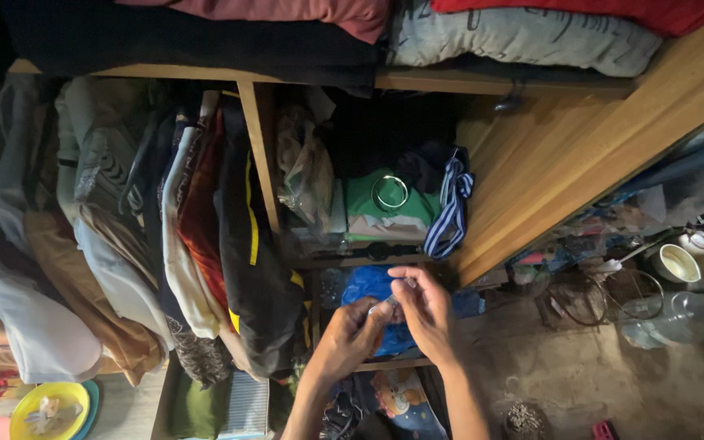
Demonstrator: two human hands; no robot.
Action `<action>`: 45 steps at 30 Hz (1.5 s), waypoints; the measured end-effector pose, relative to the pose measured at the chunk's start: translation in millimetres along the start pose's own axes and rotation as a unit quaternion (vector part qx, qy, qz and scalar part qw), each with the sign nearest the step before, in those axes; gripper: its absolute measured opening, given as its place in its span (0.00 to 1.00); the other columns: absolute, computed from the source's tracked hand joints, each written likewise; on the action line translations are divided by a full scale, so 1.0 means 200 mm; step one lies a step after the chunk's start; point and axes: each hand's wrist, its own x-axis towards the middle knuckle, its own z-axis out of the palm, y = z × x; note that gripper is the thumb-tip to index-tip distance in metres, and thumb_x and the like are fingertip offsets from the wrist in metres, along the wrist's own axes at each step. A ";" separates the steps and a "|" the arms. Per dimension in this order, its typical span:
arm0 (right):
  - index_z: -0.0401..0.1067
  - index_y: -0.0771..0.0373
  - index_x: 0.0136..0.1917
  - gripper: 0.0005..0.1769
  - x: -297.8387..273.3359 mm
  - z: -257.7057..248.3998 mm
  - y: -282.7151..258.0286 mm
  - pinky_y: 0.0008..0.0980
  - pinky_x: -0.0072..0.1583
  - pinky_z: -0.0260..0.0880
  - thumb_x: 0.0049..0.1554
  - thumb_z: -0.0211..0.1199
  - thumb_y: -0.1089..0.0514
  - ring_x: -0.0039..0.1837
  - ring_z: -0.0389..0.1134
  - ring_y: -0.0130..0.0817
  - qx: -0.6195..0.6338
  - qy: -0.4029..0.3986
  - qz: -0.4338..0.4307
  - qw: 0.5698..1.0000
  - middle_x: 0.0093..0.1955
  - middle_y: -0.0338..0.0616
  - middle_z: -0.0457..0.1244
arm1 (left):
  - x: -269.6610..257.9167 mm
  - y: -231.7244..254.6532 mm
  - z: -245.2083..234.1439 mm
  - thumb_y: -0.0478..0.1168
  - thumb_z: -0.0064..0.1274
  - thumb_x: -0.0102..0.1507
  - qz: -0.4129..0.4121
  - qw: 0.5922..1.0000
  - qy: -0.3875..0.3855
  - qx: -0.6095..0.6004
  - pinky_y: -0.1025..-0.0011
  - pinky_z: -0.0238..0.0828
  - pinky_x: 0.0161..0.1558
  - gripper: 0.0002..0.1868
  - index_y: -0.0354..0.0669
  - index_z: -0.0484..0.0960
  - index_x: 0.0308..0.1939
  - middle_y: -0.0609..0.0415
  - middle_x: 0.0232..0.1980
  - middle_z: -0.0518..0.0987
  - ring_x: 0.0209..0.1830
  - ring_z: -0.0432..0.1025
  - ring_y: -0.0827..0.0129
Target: The person opens a small plastic bottle, places it in a blue plastic bag, and puts the bag into a wooden shelf. They then handle a small white box, a brown leather wallet, and a clear plastic bag containing small items, placing each into the shelf.
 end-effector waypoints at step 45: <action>0.70 0.64 0.53 0.14 0.24 -0.11 -0.07 0.25 0.42 0.72 0.59 0.66 0.54 0.40 0.72 0.24 -0.060 -0.087 0.017 0.994 0.41 0.37 0.69 | 0.14 -0.28 0.00 0.40 0.47 0.71 0.102 0.958 0.218 -0.155 0.74 0.72 0.31 0.12 0.33 0.77 0.52 0.53 0.32 0.78 0.29 0.73 0.74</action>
